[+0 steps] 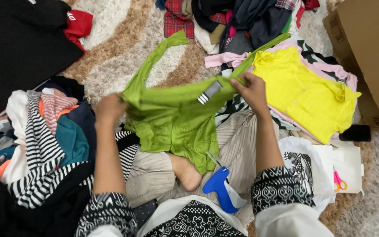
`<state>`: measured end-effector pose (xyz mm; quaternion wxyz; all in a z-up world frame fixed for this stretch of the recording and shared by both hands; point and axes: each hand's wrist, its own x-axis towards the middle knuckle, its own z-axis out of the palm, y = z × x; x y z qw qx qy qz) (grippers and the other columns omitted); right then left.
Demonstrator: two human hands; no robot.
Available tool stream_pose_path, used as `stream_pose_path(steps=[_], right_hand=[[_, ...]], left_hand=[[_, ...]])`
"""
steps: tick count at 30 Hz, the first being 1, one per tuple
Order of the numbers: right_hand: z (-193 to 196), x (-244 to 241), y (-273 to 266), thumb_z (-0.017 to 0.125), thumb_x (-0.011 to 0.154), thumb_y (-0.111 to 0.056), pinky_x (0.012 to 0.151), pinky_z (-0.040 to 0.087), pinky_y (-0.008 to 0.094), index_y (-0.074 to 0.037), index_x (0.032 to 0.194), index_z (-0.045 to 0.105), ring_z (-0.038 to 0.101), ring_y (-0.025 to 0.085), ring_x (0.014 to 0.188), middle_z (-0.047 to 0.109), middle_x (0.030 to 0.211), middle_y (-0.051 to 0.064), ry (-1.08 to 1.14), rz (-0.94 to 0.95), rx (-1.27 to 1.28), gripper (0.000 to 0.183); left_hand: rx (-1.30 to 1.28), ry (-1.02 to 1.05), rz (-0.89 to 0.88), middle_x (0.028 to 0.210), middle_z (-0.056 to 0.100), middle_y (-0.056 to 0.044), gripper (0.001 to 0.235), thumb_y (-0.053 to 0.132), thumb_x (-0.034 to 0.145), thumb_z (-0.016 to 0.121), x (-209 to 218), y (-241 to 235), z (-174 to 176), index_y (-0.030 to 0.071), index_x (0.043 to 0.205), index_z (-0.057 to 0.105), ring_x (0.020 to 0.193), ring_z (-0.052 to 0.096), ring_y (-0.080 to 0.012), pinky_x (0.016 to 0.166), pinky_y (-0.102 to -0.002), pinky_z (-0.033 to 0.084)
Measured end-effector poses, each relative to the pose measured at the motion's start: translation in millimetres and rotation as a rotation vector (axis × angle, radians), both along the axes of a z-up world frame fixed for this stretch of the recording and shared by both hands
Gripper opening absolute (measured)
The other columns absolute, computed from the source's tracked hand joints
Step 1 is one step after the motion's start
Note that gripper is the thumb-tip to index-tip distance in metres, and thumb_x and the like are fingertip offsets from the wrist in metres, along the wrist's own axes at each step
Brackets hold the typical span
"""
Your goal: The person sits on the floor and attaches small striped tags to the necklines of several garments using a hot glue gun. They handle a yellow top, a green top, and a black top, applying glue and pressing the tags into place before stacking the finished items.
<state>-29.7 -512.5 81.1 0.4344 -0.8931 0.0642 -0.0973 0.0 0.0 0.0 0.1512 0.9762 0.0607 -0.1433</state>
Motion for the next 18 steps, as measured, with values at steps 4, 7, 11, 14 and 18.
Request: stream_pose_path(steps=[4, 7, 11, 14, 18], right_hand=[[10.2, 15.7, 50.4, 0.074, 0.096, -0.005, 0.095, 0.058, 0.036, -0.006, 0.126, 0.066, 0.072, 0.026, 0.107, 0.067, 0.122, 0.016, -0.088, 0.048, 0.426, 0.031], [-17.7, 17.2, 62.6, 0.072, 0.093, 0.006, 0.111, 0.039, 0.066, 0.003, 0.155, 0.038, 0.044, 0.062, 0.13, 0.034, 0.145, 0.04, -0.148, 0.205, 0.313, 0.07], [-81.0, -0.8, 70.6, 0.076, 0.091, -0.015, 0.1, 0.049, 0.055, 0.001, 0.134, 0.054, 0.061, 0.047, 0.116, 0.057, 0.119, 0.027, 0.06, 0.195, -0.137, 0.052], [-121.4, -24.0, 74.8, 0.065, 0.096, -0.042, 0.074, 0.056, 0.049, 0.001, 0.107, 0.066, 0.069, 0.038, 0.091, 0.065, 0.093, 0.02, 0.365, 0.105, -0.422, 0.044], [-112.8, -30.5, 81.3, 0.036, 0.096, -0.083, 0.047, 0.053, 0.052, 0.001, 0.078, 0.071, 0.071, 0.038, 0.06, 0.065, 0.063, 0.022, 0.68, 0.009, -0.551, 0.093]], left_hand=[[-0.272, -0.289, 0.252, 0.092, 0.072, -0.022, 0.031, 0.032, 0.09, 0.068, 3.9, -26.9, 43.1, 0.006, 0.106, 0.073, 0.098, 0.069, -0.0484, 0.083, -0.063, 0.052], [-0.455, -0.428, 0.24, 0.152, 0.036, -0.032, 0.077, 0.001, 0.093, 0.072, -22.3, -64.0, 73.2, 0.003, 0.157, 0.028, 0.124, 0.054, -0.0587, 0.099, -0.073, 0.047], [-0.232, 0.051, 0.462, 0.143, 0.042, -0.024, 0.08, 0.038, 0.094, 0.068, -53.4, -74.4, 13.4, 0.005, 0.156, 0.028, 0.129, 0.051, -0.0498, 0.102, -0.068, 0.042], [-0.085, 0.189, 0.538, 0.136, 0.049, -0.026, 0.088, 0.057, 0.093, 0.065, -66.3, -76.8, -31.1, -0.001, 0.15, 0.032, 0.126, 0.054, -0.0475, 0.098, -0.066, 0.045], [-0.111, 0.274, 0.513, 0.129, 0.063, -0.027, 0.088, 0.069, 0.096, 0.049, -65.4, -67.2, -87.2, -0.001, 0.149, 0.044, 0.121, 0.06, -0.0475, 0.094, -0.063, 0.046]])
